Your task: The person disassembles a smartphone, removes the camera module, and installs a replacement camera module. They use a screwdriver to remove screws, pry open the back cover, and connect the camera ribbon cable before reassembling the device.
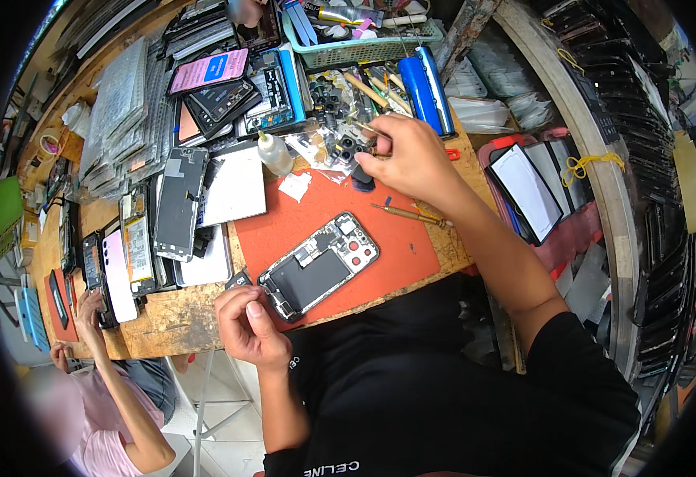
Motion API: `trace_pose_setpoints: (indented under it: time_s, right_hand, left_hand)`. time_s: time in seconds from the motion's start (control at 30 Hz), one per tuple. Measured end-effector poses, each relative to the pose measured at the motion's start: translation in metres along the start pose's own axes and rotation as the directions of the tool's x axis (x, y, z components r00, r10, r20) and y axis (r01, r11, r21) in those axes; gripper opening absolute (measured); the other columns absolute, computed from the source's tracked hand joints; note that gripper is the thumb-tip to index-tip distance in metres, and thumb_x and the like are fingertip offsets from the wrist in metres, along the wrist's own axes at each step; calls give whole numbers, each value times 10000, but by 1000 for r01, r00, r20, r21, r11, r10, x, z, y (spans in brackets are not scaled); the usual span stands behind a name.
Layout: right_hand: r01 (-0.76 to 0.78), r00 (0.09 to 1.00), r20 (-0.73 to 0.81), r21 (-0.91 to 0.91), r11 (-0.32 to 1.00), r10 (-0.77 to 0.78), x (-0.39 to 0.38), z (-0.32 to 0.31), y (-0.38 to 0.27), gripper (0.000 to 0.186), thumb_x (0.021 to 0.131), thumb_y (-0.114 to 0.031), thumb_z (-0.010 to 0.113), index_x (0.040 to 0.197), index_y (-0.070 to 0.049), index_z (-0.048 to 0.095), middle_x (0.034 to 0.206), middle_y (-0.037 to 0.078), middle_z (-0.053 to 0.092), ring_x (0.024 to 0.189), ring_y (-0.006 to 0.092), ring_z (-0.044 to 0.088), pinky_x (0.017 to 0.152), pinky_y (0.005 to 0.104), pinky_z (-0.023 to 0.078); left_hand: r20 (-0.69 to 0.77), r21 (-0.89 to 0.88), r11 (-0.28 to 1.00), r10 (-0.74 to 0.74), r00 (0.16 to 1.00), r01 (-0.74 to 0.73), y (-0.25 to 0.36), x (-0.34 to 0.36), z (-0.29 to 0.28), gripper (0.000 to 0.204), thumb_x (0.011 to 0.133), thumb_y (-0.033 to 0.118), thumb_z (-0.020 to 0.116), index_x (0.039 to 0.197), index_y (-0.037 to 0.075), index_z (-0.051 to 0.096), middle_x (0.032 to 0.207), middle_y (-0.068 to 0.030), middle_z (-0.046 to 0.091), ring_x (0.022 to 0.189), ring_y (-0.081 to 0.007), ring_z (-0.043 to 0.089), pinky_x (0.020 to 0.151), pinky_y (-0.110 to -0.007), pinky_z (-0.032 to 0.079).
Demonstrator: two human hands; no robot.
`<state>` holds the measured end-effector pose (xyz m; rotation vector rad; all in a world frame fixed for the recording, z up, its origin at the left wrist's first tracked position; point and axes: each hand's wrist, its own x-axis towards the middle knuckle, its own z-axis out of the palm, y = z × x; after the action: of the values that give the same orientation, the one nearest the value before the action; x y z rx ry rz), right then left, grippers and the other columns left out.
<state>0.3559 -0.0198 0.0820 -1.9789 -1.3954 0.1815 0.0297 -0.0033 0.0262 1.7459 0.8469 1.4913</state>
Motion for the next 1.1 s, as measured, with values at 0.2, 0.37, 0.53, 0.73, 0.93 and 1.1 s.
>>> trace_pose_setpoints:
  time_s: [0.2, 0.37, 0.53, 0.73, 0.93, 1.1]
  right_hand:
    - [-32, 990, -143, -301, 953, -12, -9, -19, 14, 230, 953, -164, 728, 1083, 25, 738, 947, 201, 732, 866, 407, 747, 794, 504, 599]
    - [-23, 987, -134, -659, 752, -88, -3, -18, 11, 157, 973, -130, 728, 1082, -18, 738, 1048, 182, 761, 928, 396, 746, 820, 512, 589]
    - [63, 992, -78, -337, 939, -95, 29, 8, -10, 206, 924, -240, 804, 944, -37, 774, 970, 163, 764, 883, 379, 760, 803, 511, 598]
    - [67, 988, -99, -392, 918, -114, 54, 53, -24, 315, 894, -345, 850, 897, -34, 801, 909, 175, 773, 838, 378, 773, 747, 498, 616]
    - [61, 997, -15, -506, 860, -80, 57, 58, -27, 243, 908, -272, 795, 868, -32, 802, 886, 174, 774, 792, 371, 780, 705, 496, 625]
    - [19, 969, -200, -528, 849, -146, 62, 40, -21, 194, 919, -229, 745, 884, -43, 791, 920, 183, 768, 802, 379, 775, 710, 507, 628]
  left_hand:
    - [31, 12, 1000, -14, 999, 14, -2, -1, -1, 108, 1045, 65, 611, 1031, -31, 657, 979, -144, 673, 903, -238, 628, 845, -366, 535]
    - [86, 80, 993, 76, 993, -83, -2, 3, 0, 125, 1062, 73, 605, 1030, -38, 655, 987, -134, 659, 903, -216, 619, 816, -338, 521]
    - [97, 105, 990, 84, 992, -94, 0, 3, 0, 131, 1070, 71, 608, 1028, -39, 664, 980, -126, 654, 889, -200, 615, 819, -327, 516]
    - [93, 97, 992, 75, 993, -84, -1, 3, -1, 120, 1062, 61, 613, 1037, -40, 673, 972, -124, 657, 886, -203, 620, 818, -324, 516]
    - [87, 107, 991, 76, 993, -85, -1, 3, -1, 112, 1042, 52, 623, 1021, -41, 681, 955, -135, 669, 867, -222, 628, 796, -337, 514]
    - [58, 89, 996, 23, 998, -28, -3, 1, -2, 102, 1012, 45, 643, 1000, -44, 692, 935, -151, 686, 831, -250, 643, 754, -359, 516]
